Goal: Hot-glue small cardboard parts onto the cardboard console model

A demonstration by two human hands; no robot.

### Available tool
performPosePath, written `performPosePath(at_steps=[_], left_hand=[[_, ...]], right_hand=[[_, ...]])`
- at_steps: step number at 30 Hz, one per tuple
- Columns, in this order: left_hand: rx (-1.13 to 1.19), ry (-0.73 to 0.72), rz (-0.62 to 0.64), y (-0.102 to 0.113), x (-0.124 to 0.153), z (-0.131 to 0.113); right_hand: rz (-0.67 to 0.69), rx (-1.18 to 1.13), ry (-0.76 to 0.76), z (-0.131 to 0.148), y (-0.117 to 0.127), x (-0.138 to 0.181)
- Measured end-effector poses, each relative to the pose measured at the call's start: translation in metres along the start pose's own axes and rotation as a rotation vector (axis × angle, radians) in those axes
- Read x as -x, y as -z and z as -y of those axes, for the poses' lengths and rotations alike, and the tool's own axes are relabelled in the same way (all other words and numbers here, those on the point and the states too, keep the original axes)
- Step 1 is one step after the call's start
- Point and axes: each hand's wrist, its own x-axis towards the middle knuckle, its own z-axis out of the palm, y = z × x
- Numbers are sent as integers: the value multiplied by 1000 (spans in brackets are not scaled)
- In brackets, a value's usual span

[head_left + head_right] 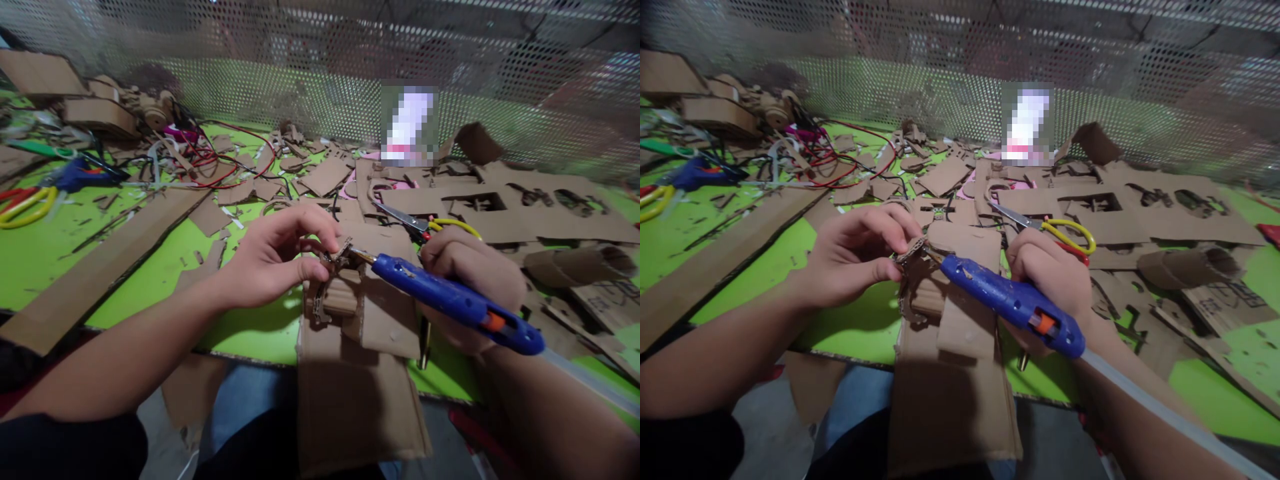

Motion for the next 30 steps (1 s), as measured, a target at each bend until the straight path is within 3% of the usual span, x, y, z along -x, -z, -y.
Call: performPosePath(at_steps=[30], left_hand=[[8, 34, -28, -1, 1, -3]], right_hand=[[31, 44, -11, -3, 1, 4]])
